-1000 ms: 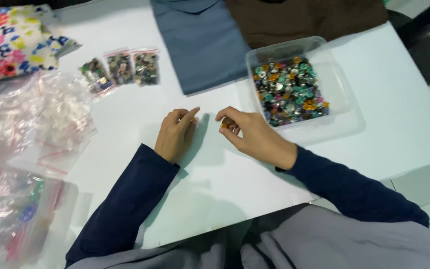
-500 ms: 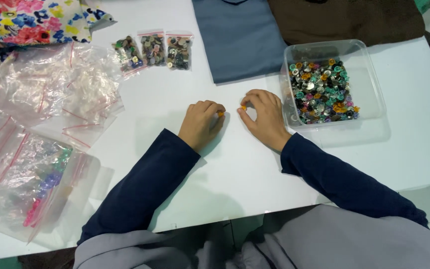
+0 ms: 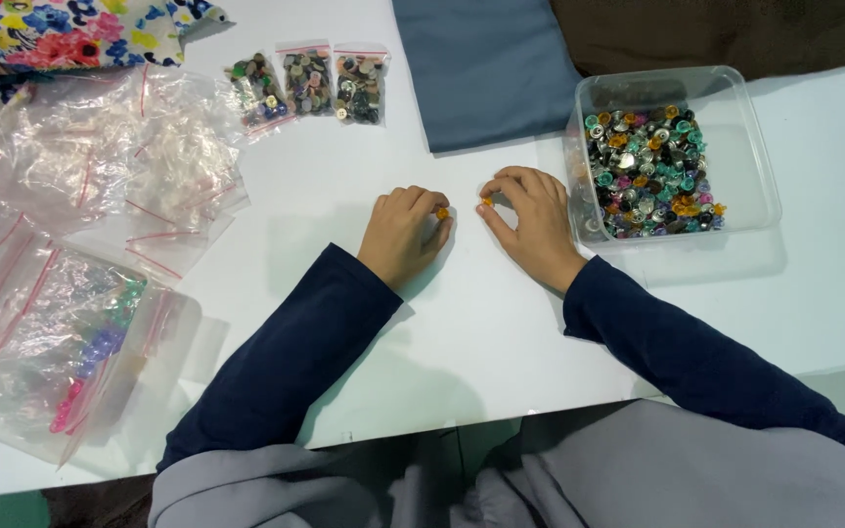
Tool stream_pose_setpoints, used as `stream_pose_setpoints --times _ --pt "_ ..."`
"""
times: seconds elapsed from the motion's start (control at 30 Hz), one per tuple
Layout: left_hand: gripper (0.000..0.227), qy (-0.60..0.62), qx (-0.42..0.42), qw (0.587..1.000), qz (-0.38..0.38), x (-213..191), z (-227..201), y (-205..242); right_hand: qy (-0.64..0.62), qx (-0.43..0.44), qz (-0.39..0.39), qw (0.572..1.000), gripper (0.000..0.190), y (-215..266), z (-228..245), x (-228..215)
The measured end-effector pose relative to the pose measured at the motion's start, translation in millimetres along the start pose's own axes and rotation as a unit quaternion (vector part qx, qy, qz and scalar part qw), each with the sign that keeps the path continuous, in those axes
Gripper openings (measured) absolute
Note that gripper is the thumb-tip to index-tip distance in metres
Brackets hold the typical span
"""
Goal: Sorting small decorative buttons from a plastic container into small zip-lock bags
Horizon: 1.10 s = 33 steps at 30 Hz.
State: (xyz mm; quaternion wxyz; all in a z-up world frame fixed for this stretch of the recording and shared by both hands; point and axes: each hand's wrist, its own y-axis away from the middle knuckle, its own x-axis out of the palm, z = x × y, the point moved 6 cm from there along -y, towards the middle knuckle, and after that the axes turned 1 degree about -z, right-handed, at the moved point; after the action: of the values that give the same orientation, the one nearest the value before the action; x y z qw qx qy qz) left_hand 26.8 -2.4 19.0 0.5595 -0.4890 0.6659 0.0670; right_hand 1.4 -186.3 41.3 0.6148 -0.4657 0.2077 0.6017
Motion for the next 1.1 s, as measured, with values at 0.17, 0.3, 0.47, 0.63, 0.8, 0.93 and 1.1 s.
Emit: stream_pose_setpoints --times 0.17,0.3,0.47,0.63,0.8,0.93,1.1 --pt "0.030 0.004 0.002 1.000 0.008 -2.2 -0.3 1.1 -0.008 -0.002 0.002 1.000 0.022 0.0 1.0 -0.4" --pt "0.054 -0.014 0.042 0.999 -0.020 -19.0 -15.7 -0.4 -0.090 -0.018 -0.033 0.995 0.035 2.5 15.7 -17.5" --pt "0.059 -0.043 0.118 0.986 -0.109 -20.4 -35.6 -3.2 -0.115 -0.068 -0.067 0.989 0.035 23.3 34.1 -38.3" --pt "0.033 -0.036 0.154 0.976 -0.150 -41.3 -83.7 -26.9 -0.129 -0.137 -0.113 0.976 0.034 39.6 52.8 -99.1" --pt "0.027 -0.104 0.182 0.968 -0.136 -56.4 -125.8 -74.3 0.020 -0.111 -0.087 0.990 0.024 23.7 3.9 -166.5" --pt "0.037 -0.190 0.194 0.951 -0.148 -21.3 -159.4 -132.6 -0.004 0.010 0.063 0.998 0.023 12.2 -49.7 -171.1" --pt "0.025 -0.227 0.205 0.950 -0.058 86.3 -166.1 -193.7 0.007 0.033 0.126 0.991 0.040 13.5 -120.8 -139.9"
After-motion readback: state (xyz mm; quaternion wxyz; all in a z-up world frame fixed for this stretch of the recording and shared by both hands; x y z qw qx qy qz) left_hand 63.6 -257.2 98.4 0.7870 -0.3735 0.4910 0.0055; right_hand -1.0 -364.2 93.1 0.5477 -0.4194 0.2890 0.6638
